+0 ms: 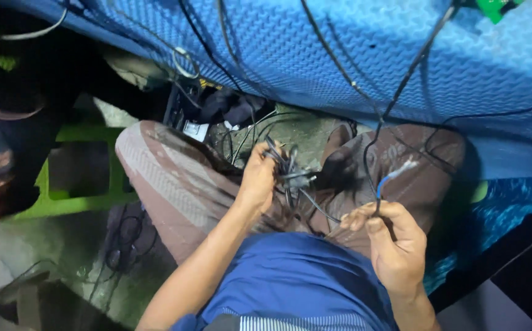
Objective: Soldering components onto a circuit board and preparing wires for connection.
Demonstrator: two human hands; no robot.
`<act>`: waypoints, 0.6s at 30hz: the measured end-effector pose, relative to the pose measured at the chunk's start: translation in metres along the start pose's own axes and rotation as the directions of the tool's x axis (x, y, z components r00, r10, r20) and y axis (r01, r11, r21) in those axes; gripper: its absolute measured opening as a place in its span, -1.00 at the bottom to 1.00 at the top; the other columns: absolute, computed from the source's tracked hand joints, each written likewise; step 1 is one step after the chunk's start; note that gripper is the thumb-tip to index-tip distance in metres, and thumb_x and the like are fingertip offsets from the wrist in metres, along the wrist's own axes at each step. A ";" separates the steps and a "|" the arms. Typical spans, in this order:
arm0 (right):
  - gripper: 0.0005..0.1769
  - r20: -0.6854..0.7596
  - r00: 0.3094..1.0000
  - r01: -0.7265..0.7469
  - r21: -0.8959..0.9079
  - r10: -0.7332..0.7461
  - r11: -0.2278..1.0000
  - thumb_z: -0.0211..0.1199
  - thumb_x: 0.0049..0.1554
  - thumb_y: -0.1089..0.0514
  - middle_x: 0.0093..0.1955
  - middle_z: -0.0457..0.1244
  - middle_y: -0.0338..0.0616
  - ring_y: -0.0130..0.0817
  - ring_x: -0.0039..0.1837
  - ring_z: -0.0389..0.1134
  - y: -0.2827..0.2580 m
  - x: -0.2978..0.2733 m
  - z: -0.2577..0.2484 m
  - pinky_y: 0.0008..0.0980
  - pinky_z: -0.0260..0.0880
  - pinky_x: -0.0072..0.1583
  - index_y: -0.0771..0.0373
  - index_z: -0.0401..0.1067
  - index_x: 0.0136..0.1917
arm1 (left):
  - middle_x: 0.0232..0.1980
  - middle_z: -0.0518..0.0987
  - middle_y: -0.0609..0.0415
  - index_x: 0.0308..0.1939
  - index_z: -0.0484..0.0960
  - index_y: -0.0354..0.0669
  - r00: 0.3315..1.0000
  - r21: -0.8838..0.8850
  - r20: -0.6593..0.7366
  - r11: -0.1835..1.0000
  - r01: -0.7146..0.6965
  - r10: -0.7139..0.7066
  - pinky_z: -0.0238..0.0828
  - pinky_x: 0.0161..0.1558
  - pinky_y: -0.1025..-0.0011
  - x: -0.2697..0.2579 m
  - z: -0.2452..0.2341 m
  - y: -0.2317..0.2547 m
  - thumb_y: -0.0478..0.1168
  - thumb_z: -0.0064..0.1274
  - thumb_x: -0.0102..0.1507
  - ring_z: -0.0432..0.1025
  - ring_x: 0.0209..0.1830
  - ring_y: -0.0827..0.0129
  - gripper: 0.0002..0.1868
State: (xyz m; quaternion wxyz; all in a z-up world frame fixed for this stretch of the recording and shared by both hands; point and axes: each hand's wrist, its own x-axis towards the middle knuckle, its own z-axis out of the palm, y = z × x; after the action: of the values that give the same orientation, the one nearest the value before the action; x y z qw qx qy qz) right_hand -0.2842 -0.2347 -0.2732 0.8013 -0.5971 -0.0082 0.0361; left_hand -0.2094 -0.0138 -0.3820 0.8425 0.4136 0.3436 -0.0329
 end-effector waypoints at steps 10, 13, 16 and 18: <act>-0.85 -0.066 0.996 -0.064 -0.185 0.052 0.981 0.13 0.28 0.27 -0.24 0.34 -0.01 -0.19 -0.20 0.50 -0.031 0.017 0.014 -0.22 0.71 -0.06 0.41 0.44 0.03 | 0.32 0.50 -0.01 0.45 0.28 -0.11 0.985 0.616 0.169 0.784 -0.074 -0.040 0.43 0.03 0.40 -0.027 0.009 0.018 -0.27 -0.13 0.27 0.44 0.16 0.32 -0.39; -0.84 -0.084 0.993 -0.101 -0.268 0.081 0.958 0.12 0.26 0.25 -0.28 0.37 0.00 -0.18 -0.23 0.54 -0.032 0.019 0.021 -0.21 0.76 -0.10 0.40 0.45 0.01 | 0.30 0.50 0.01 0.31 0.41 -0.12 0.899 0.625 0.382 0.656 -0.423 0.216 0.43 0.19 0.39 -0.063 0.037 0.056 -0.22 -0.11 0.32 0.43 0.28 0.33 -0.55; -0.82 -0.099 0.991 -0.116 -0.357 0.086 0.927 0.13 0.27 0.21 -0.29 0.43 0.00 -0.25 -0.22 0.56 -0.031 0.016 0.025 -0.34 0.69 -0.06 0.39 0.46 0.02 | 0.08 0.65 0.09 0.07 0.62 -0.13 0.781 0.496 0.545 0.633 -0.594 0.306 0.48 0.17 0.42 -0.098 0.067 0.085 -0.23 -0.04 0.38 0.54 0.12 0.39 -0.77; -0.82 -0.081 0.995 -0.086 -0.412 0.058 0.907 0.13 0.27 0.21 -0.29 0.45 0.00 -0.28 -0.20 0.57 -0.034 0.016 0.028 -0.44 0.61 -0.02 0.38 0.46 0.02 | -0.02 0.71 0.11 -0.01 0.67 -0.15 0.734 0.469 0.597 0.602 -0.646 0.323 0.50 0.19 0.42 -0.110 0.080 0.094 -0.26 0.01 0.38 0.58 0.05 0.41 -0.83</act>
State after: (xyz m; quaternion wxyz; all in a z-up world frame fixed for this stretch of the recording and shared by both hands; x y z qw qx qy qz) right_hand -0.2678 -0.2164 -0.2330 0.6543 -0.7543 0.0331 0.0433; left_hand -0.2167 -0.0353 -0.2183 0.6740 0.7382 -0.0266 -0.0076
